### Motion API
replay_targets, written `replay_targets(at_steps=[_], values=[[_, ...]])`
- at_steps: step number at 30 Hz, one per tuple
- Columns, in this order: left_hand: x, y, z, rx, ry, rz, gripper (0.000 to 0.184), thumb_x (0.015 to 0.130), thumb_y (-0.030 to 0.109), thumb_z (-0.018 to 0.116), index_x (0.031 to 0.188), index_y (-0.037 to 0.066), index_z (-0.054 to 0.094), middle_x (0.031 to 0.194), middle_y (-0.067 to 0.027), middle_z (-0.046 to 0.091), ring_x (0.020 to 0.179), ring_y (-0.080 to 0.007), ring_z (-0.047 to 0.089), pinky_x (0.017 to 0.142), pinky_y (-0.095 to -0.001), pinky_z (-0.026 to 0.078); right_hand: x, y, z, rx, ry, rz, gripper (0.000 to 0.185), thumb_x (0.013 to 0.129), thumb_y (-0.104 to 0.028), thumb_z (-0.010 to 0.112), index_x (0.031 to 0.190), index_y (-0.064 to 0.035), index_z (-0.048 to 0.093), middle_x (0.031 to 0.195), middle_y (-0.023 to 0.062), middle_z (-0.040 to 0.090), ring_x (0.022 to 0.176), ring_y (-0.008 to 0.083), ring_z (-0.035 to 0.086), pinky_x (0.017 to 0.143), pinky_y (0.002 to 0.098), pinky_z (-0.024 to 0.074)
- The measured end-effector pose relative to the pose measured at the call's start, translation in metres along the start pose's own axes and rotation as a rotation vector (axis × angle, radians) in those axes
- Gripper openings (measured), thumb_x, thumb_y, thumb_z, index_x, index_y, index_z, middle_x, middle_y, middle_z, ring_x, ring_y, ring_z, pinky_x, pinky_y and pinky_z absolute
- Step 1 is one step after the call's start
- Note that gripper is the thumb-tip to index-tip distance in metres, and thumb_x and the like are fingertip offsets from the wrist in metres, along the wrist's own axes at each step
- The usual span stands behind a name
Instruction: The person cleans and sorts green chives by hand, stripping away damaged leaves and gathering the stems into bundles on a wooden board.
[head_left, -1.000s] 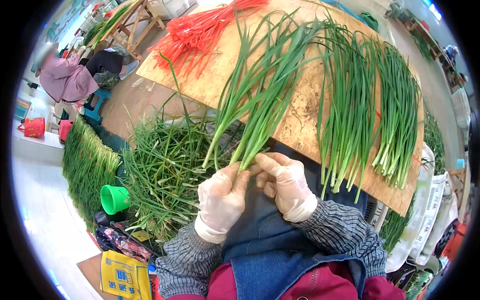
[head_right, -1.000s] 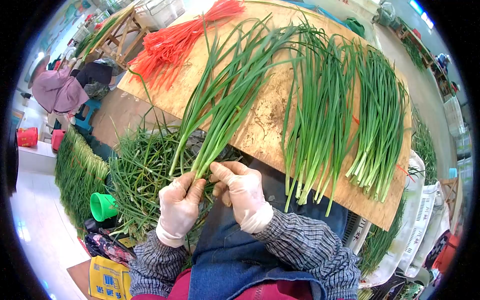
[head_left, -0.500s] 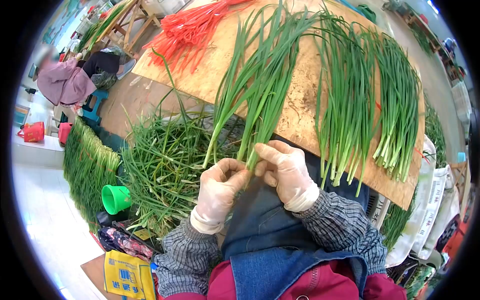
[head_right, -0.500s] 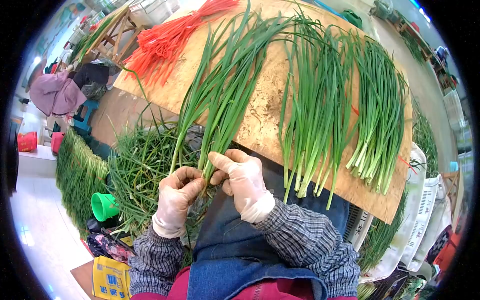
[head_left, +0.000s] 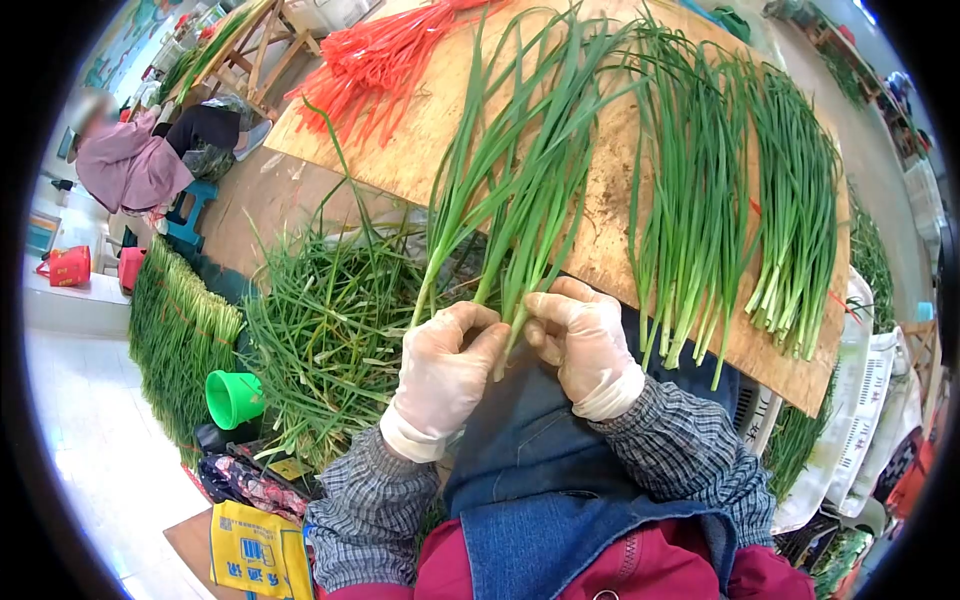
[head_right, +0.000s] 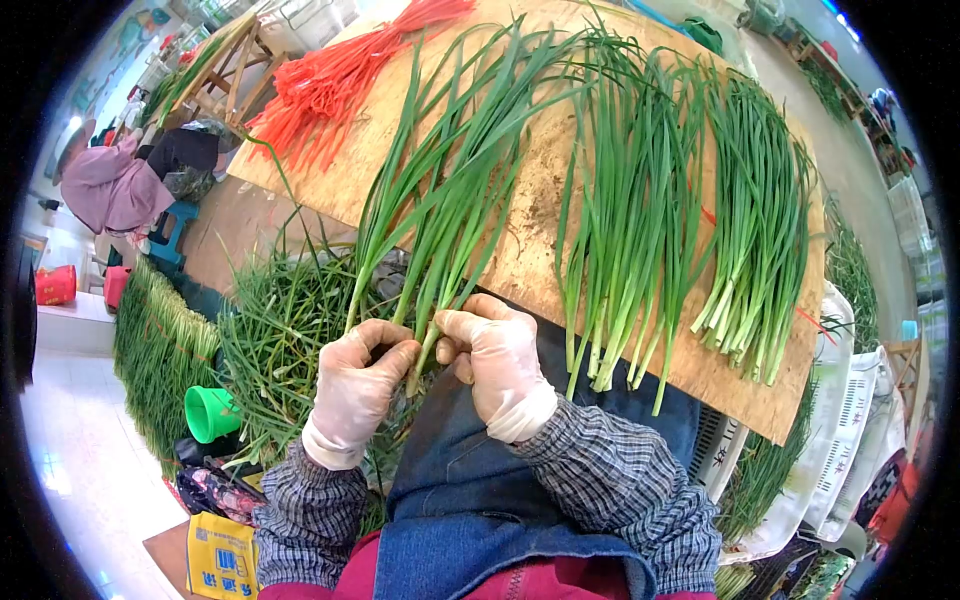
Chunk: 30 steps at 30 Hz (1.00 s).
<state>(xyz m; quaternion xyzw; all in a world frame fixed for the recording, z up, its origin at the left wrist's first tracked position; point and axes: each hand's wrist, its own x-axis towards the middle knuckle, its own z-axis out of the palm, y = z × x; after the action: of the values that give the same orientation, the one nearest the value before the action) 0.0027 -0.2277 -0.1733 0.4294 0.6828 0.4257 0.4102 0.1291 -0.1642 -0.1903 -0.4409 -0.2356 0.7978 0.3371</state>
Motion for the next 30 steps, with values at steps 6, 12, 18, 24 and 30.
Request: replay_targets(at_steps=[6, 12, 18, 24, 30], values=[[0.001, -0.005, 0.003, -0.101, -0.028, -0.12, 0.01, 0.08, 0.007, 0.062, 0.084, -0.002, 0.061, 0.061, -0.0019, 0.058, 0.05, -0.0056, 0.05, 0.045, -0.0206, 0.039, -0.005, -0.004, 0.001, -0.014, -0.01, 0.008, 0.009, 0.081, -0.006, 0.056, 0.085, 0.0018, 0.059, 0.062, 0.0038, 0.055, 0.045, 0.0071, 0.047, 0.038, 0.0175, 0.0302], [0.0, 0.002, 0.002, -0.291, 0.087, -0.237, 0.01, 0.084, 0.008, 0.056, 0.083, -0.002, 0.06, 0.062, -0.0013, 0.057, 0.049, -0.0034, 0.046, 0.043, -0.0182, 0.035, -0.004, -0.004, -0.003, 0.058, -0.01, 0.013, 0.015, 0.082, -0.006, 0.053, 0.092, 0.0046, 0.058, 0.071, 0.0063, 0.059, 0.049, 0.0085, 0.05, 0.038, 0.0184, 0.0318], [0.0, 0.0, -0.002, -0.365, 0.107, -0.192, 0.012, 0.084, 0.008, 0.055, 0.091, -0.002, 0.057, 0.062, -0.0026, 0.057, 0.044, -0.0031, 0.041, 0.04, -0.0159, 0.029, -0.005, -0.006, -0.011, 0.088, -0.03, 0.066, 0.021, 0.08, -0.007, 0.05, 0.098, 0.0027, 0.053, 0.083, 0.0094, 0.061, 0.053, 0.0096, 0.048, 0.041, 0.0197, 0.0332], [0.007, 0.012, 0.0, -0.464, -0.154, -0.4, 0.016, 0.082, 0.006, 0.057, 0.094, -0.005, 0.057, 0.066, -0.0002, 0.056, 0.053, -0.0047, 0.044, 0.049, -0.0179, 0.034, 0.0, -0.005, -0.009, 0.008, -0.037, 0.081, 0.017, 0.081, -0.013, 0.058, 0.093, 0.0, 0.056, 0.069, 0.0044, 0.057, 0.043, 0.0079, 0.043, 0.037, 0.0193, 0.0292], [0.005, 0.011, 0.002, -0.454, -0.134, -0.384, 0.014, 0.083, 0.014, 0.059, 0.084, 0.0, 0.057, 0.056, 0.0028, 0.048, 0.044, -0.0038, 0.037, 0.04, -0.0187, 0.029, 0.005, -0.004, -0.016, 0.081, -0.089, 0.083, 0.012, 0.079, -0.01, 0.062, 0.085, -0.0004, 0.061, 0.061, 0.0012, 0.055, 0.043, 0.0066, 0.044, 0.038, 0.0188, 0.0292]])
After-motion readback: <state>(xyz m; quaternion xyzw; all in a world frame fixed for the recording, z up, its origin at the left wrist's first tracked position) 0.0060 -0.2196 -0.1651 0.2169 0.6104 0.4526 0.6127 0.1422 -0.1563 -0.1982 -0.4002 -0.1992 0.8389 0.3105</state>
